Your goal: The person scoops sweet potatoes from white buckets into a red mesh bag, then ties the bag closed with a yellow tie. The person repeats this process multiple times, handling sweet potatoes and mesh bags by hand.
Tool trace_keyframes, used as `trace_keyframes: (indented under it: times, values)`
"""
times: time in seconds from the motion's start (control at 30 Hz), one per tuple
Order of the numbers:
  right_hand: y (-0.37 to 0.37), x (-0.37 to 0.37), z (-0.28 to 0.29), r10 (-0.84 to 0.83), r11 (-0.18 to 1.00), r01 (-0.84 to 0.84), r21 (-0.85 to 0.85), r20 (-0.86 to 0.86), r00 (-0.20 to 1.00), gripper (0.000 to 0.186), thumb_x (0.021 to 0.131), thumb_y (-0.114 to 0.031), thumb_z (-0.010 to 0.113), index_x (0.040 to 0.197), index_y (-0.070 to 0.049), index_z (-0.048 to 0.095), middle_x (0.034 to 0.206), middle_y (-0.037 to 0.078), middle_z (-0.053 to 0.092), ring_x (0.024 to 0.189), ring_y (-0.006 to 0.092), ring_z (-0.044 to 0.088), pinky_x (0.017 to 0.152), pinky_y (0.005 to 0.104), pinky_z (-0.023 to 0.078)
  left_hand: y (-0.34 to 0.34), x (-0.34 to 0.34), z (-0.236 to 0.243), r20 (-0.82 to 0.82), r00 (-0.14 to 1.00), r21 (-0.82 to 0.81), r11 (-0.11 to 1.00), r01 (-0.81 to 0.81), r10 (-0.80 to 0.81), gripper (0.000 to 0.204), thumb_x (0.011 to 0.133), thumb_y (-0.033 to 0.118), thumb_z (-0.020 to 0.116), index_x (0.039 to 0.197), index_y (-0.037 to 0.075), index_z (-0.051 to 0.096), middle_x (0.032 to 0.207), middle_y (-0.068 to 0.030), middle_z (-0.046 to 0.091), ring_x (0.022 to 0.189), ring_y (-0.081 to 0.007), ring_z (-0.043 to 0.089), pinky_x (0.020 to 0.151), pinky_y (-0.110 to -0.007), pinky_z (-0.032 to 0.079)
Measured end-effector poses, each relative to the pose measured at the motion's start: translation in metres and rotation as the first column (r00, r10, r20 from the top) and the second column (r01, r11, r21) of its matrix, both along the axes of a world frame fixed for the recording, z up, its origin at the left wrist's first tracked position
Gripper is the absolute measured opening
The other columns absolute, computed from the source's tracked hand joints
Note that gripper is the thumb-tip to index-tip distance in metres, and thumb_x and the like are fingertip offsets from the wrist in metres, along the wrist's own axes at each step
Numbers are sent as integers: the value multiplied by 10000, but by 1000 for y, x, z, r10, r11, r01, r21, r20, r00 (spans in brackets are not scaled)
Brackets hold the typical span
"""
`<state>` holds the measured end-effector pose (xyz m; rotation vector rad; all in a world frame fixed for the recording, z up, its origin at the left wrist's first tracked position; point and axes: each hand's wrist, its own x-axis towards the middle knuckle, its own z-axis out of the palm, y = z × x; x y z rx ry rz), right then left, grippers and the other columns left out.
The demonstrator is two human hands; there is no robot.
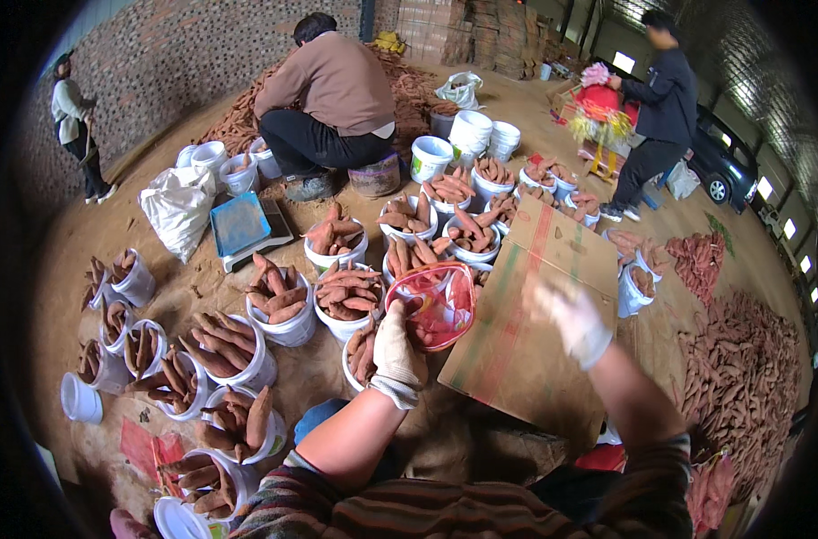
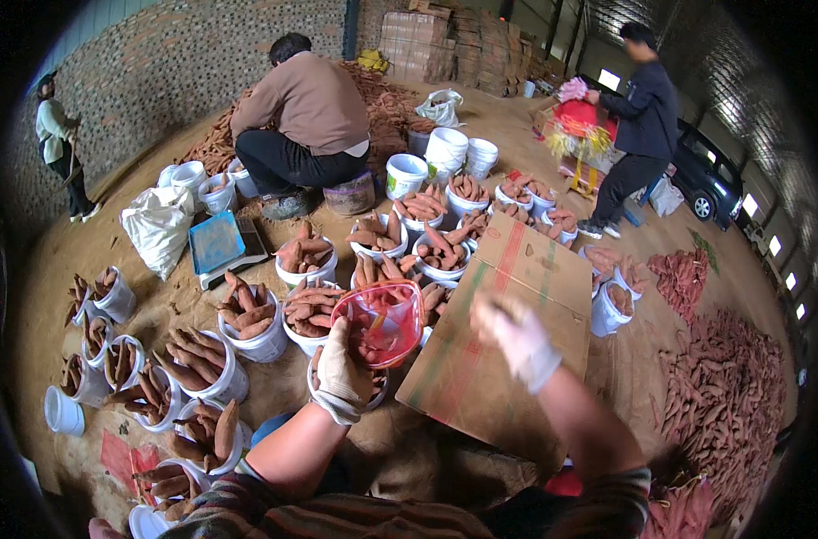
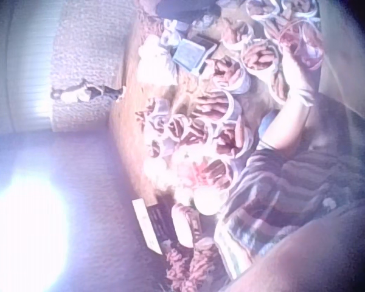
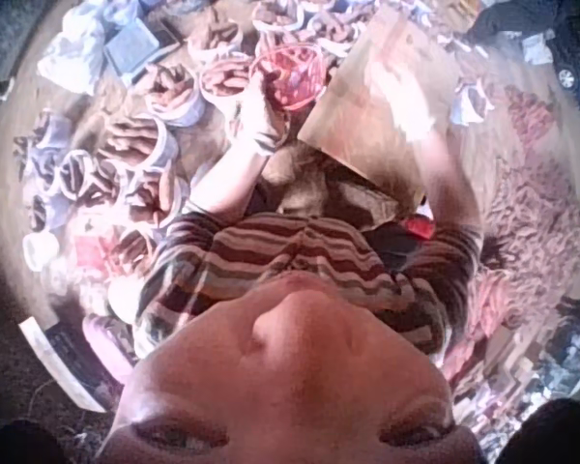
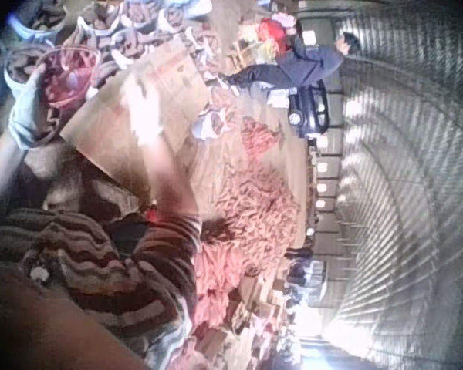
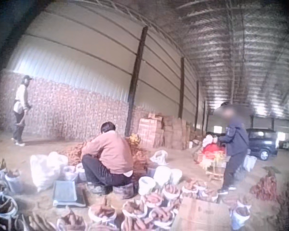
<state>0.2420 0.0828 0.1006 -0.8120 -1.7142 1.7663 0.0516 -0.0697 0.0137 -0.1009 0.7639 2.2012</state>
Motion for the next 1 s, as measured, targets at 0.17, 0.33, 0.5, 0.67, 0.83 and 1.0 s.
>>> trace_keyframes:
  times: [0.17, 0.33, 0.5, 0.67, 0.83, 1.0]
  values:
    - [-77, 52, -58, -74, 981, 104, -166, 181, 981, 252, 907, -178, 636, 1132, -72, 598, 1031, 33, 641, 859, 119, 611, 732, 268, 493, 3, 13, -8, 33, 983, -91, 978, 185, -183, 284, 951, 340, 525, 1000, 80, 628, 615, 5, 502, 476, -121, 474, 464, -256, 425]
    - [-101, 73, -88, -159, 987, 159, 1, 24, 987, 376, 874, -78, 657, 1226, -51, 526, 1126, 62, 590, 946, 122, 594, 781, 260, 498, 12, 58, -23, -430, 811, -357, 900, 250, -396, 267, 950, 320, 545, 982, 73, 641, 671, 50, 530, 536, -47, 435, 507, -232, 387]
    - [-84, 75, -122, -419, 846, 385, 370, 13, 908, 1115, 602, -119, 863, 1475, -145, 171, 1475, 95, 197, 1278, 295, 370, 932, 468, 465, -5, 99, -17, -818, 209, -497, 842, 211, -536, 213, 922, 247, 580, 897, 41, 631, 686, -64, 599, 644, -133, 573, 615, -294, 477]
    - [-51, 83, -154, -368, 930, 362, -63, -129, 921, 847, 712, 233, 558, 1437, -125, 306, 1356, 135, 376, 1086, 254, 517, 770, 315, 521, -14, 98, 4, -739, -20, -660, 717, 224, -673, 263, 882, 294, 606, 884, 33, 638, 683, -114, 619, 634, -188, 613, 605, -324, 487]
    - [-29, 92, -162, -385, 908, 415, 47, -291, 876, 594, 722, 190, 577, 1252, -75, 538, 1223, 111, 522, 873, 229, 657, 639, 291, 526, -17, 76, 6, -704, -359, -620, 777, -108, -612, 264, 782, 219, 586, 967, 47, 661, 774, -201, 652, 740, -336, 660, 669, -404, 539]
    - [-50, 71, -155, -423, 663, 333, 670, -32, 906, 547, 723, -24, 769, 1217, -57, 536, 1186, 140, 538, 1040, 254, 608, 746, 338, 541, -2, 42, 3, -883, 12, -460, 860, -220, -469, 175, 864, 161, 594, 919, 4, 648, 673, -103, 628, 600, -195, 605, 566, -318, 499]
